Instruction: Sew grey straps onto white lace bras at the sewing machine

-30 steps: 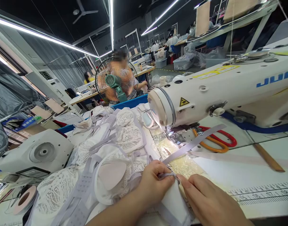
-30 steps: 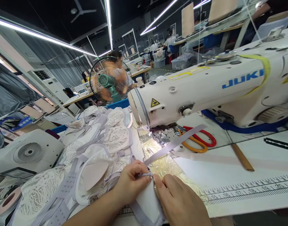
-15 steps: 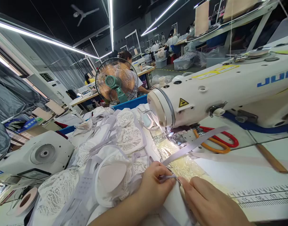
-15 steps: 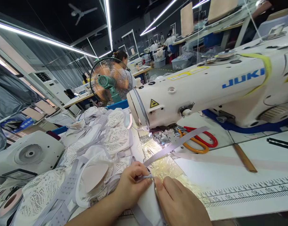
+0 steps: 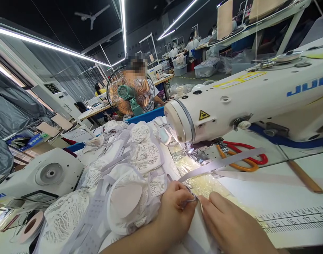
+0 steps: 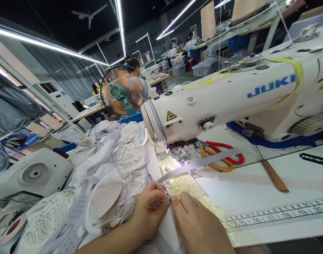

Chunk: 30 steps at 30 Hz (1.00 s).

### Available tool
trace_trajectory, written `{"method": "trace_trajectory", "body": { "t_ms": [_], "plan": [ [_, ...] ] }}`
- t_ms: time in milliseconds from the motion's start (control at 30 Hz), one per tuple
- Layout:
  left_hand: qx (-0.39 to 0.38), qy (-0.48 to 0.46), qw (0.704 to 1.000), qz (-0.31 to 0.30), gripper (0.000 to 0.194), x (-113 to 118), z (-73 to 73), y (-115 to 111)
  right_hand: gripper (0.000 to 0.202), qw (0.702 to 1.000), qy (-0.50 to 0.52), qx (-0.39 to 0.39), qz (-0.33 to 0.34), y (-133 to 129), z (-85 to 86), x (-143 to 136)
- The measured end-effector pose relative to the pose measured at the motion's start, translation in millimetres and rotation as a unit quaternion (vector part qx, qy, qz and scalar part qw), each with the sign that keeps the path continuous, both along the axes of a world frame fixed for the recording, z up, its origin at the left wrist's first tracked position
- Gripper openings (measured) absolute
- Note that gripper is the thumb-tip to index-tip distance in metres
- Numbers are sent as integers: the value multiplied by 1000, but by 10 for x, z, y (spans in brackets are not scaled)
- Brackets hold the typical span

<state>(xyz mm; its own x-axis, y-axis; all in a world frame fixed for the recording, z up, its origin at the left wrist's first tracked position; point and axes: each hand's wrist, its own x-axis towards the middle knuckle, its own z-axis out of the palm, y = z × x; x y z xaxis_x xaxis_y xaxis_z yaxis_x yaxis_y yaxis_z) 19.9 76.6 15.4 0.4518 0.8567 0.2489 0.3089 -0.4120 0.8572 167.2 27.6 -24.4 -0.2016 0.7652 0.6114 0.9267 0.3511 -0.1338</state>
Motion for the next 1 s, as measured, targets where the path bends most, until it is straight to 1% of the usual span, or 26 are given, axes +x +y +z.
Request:
{"method": "trace_trajectory", "body": {
  "t_ms": [133, 267, 333, 400, 500, 600, 667, 767, 867, 1000],
  "plan": [
    [-12, -9, 1000, -3, 7, -3, 2, 18, 22, 998, 46, -37, 16, -4, 136, 43],
    [-10, -6, 1000, -4, 8, -1, -1, 28, 28, 998, 58, -9, 10, -31, 225, 60],
    [-3, -4, 1000, -6, 8, -1, 0, 27, 27, 998, 54, -19, 17, -42, 228, 58],
    [4, -2, 1000, -8, 9, -1, 2, 23, 22, 997, 51, -46, 25, -48, 209, 56],
    [13, 2, 1000, -9, 10, -3, 0, 16, 17, 996, 51, -66, 18, -48, 160, 59],
    [21, 2, 1000, -9, 12, -3, -14, 13, 17, 998, 40, -53, 19, -38, 125, 55],
    [26, 0, 1000, -8, 12, -2, -27, 10, 16, 999, 23, -28, 22, -23, 122, 29],
    [32, -3, 999, -2, 10, 0, -39, 7, 20, 1000, 4, 8, -10, 19, 139, -49],
    [22, -10, 1000, 12, 10, -1, -31, 4, 23, 999, 7, 4, -43, 63, 153, -105],
    [11, -16, 1000, 5, 8, -1, -15, 3, 20, 1000, 11, -24, 8, 69, 157, -51]
  ]
}}
